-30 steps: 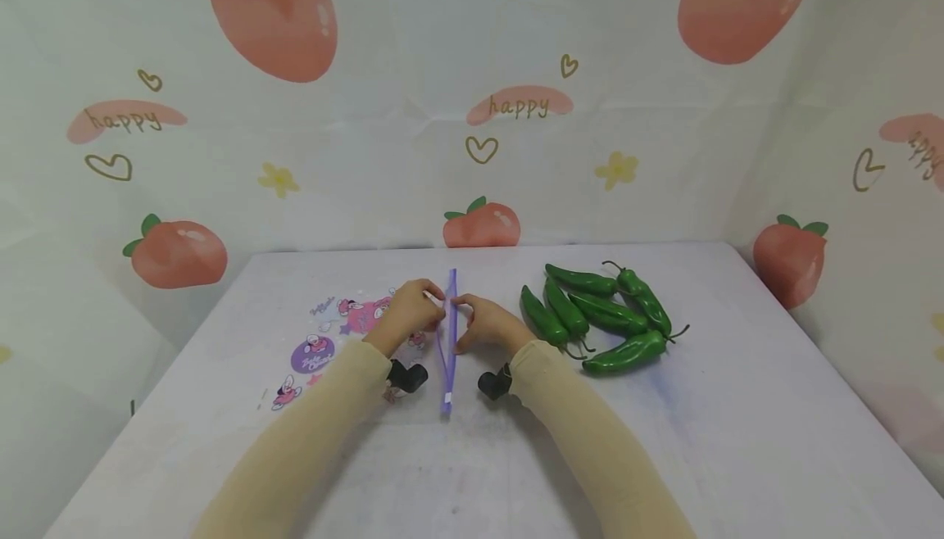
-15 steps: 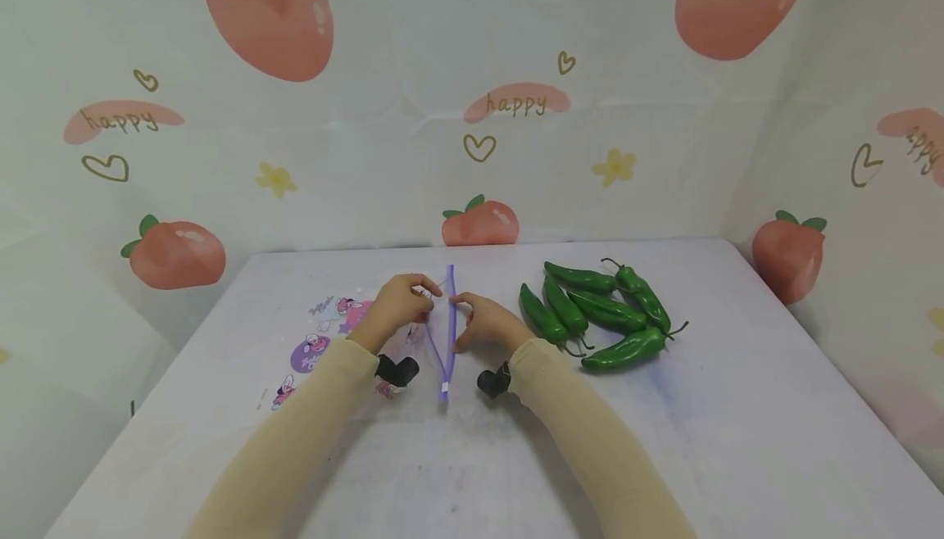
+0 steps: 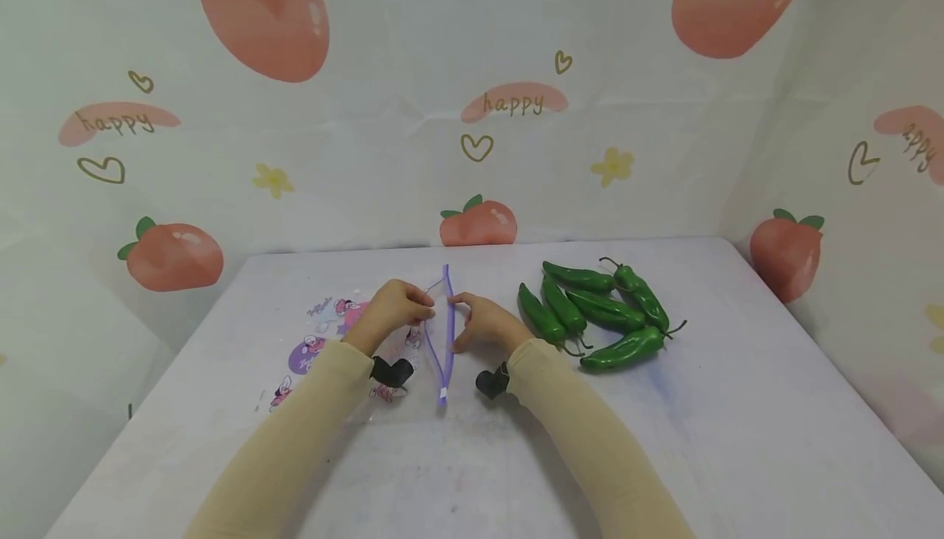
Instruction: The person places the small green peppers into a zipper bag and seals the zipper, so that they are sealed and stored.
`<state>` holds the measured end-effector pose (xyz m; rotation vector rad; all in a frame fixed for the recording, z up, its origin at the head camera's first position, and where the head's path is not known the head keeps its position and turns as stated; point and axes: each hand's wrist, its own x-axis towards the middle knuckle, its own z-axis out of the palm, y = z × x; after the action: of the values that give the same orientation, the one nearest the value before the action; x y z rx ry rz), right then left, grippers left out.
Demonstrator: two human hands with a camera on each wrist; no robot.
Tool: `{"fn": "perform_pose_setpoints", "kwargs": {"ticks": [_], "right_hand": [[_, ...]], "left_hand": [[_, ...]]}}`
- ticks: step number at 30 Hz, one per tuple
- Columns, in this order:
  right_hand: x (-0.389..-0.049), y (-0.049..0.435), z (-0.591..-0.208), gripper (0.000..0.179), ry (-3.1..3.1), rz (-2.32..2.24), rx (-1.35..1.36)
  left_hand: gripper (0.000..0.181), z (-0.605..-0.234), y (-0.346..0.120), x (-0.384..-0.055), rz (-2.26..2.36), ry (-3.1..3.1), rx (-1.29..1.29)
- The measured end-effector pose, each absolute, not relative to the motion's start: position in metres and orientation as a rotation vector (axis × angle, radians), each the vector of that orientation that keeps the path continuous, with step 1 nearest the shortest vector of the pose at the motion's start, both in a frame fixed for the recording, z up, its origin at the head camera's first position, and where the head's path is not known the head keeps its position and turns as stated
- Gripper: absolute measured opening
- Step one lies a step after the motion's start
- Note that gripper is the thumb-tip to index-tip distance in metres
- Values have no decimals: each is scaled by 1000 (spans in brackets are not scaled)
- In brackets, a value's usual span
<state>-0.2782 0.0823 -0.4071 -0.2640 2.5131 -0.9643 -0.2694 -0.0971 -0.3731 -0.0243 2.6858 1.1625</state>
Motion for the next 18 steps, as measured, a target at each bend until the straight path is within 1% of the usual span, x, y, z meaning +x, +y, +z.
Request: {"fn": "perform_pose_setpoints", "kwargs": {"ticks": [4,18], "right_hand": [[-278,82,-405,85,2499,-986,-255],[-279,83,-407,86,2484,-989,-251]], "left_hand": [[12,-372,-97,-268,1192,2682,-29],[21,-361,-99,-268,1214,2741,-17]]}}
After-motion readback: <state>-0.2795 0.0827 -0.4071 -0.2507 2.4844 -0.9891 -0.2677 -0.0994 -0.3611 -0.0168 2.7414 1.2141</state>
